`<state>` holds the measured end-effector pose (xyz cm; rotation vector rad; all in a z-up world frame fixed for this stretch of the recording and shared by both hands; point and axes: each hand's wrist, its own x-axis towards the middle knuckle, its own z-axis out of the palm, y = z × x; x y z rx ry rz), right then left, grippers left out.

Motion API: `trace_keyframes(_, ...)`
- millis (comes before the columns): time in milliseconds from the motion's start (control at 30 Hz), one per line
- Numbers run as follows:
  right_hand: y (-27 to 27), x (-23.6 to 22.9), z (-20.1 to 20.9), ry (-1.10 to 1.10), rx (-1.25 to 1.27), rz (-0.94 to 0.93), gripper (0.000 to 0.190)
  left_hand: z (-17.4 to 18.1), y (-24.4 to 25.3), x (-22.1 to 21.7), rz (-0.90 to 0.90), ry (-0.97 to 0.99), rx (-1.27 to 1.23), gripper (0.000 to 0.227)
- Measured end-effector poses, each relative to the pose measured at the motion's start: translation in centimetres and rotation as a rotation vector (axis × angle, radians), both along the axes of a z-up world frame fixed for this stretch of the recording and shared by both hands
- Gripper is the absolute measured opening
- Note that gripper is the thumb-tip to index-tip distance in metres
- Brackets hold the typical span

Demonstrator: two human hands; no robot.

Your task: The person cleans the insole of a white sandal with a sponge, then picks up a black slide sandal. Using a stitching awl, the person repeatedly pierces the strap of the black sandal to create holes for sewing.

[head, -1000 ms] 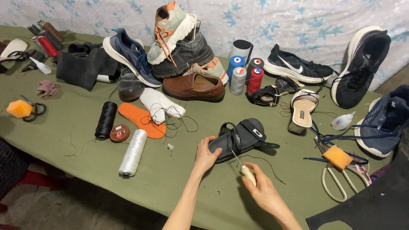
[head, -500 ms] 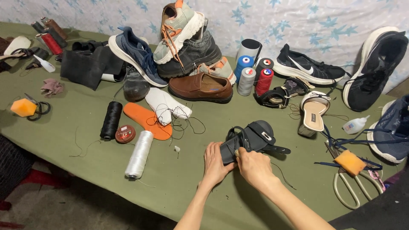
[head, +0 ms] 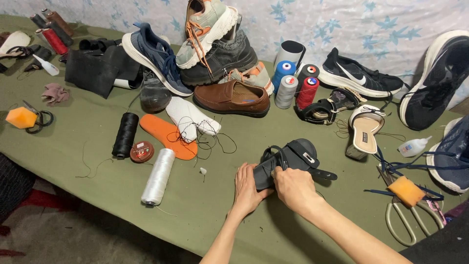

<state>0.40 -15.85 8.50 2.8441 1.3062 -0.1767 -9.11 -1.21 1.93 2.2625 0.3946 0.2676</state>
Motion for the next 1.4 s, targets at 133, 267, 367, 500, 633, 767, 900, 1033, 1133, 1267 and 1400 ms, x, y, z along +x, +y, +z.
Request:
trace_keyframes(133,0.0,-0.4,0.6,0.005,-0.022,0.012,0.032,0.4,-0.1,-0.2,0.005,-0.016,-0.01,0.089)
trace_keyframes(267,0.1,-0.4,0.4,-0.02,-0.036,0.03,0.032,0.4,-0.1,-0.1,0.011,-0.023,-0.006,0.089)
trace_keyframes(367,0.3,-0.7,0.4,-0.025,-0.066,0.039,0.033,0.0,0.0,0.0,0.011,-0.035,-0.001,0.089)
trace_keyframes(500,0.9,-0.5,0.0,0.043,-0.062,0.01,0.024,-0.2,0.4,0.2,-0.016,-0.06,-0.011,0.089)
trace_keyframes(633,1.2,0.0,2.1,0.198,0.04,-0.032,0.024,-0.3,0.6,0.2,-0.031,-0.074,-0.038,0.087)
trace_keyframes(767,2.0,1.1,4.4,0.504,-0.065,-0.28,0.028,-0.5,0.6,0.2,-0.062,-0.153,0.014,0.086)
trace_keyframes(900,2.3,1.4,0.4,0.31,-0.135,-0.137,0.015,-0.2,0.7,0.3,-0.051,-0.138,-0.047,0.087)
trace_keyframes(1033,2.3,0.8,-4.7,-0.06,-0.193,0.059,0.015,-0.3,0.5,0.2,-0.05,-0.167,-0.063,0.087)
trace_keyframes(1133,2.4,1.0,-5.4,-0.282,-0.263,0.198,0.05,-0.2,0.5,0.2,-0.049,-0.193,-0.062,0.084)
trace_keyframes(1267,3.5,1.7,-1.6,0.063,-0.238,0.019,0.011,-0.3,0.6,0.4,-0.051,-0.188,-0.074,0.084)
trace_keyframes(1400,4.3,5.0,3.6,0.677,-0.142,-0.396,0.04,-0.1,0.5,0.4,-0.035,-0.151,-0.097,0.082)
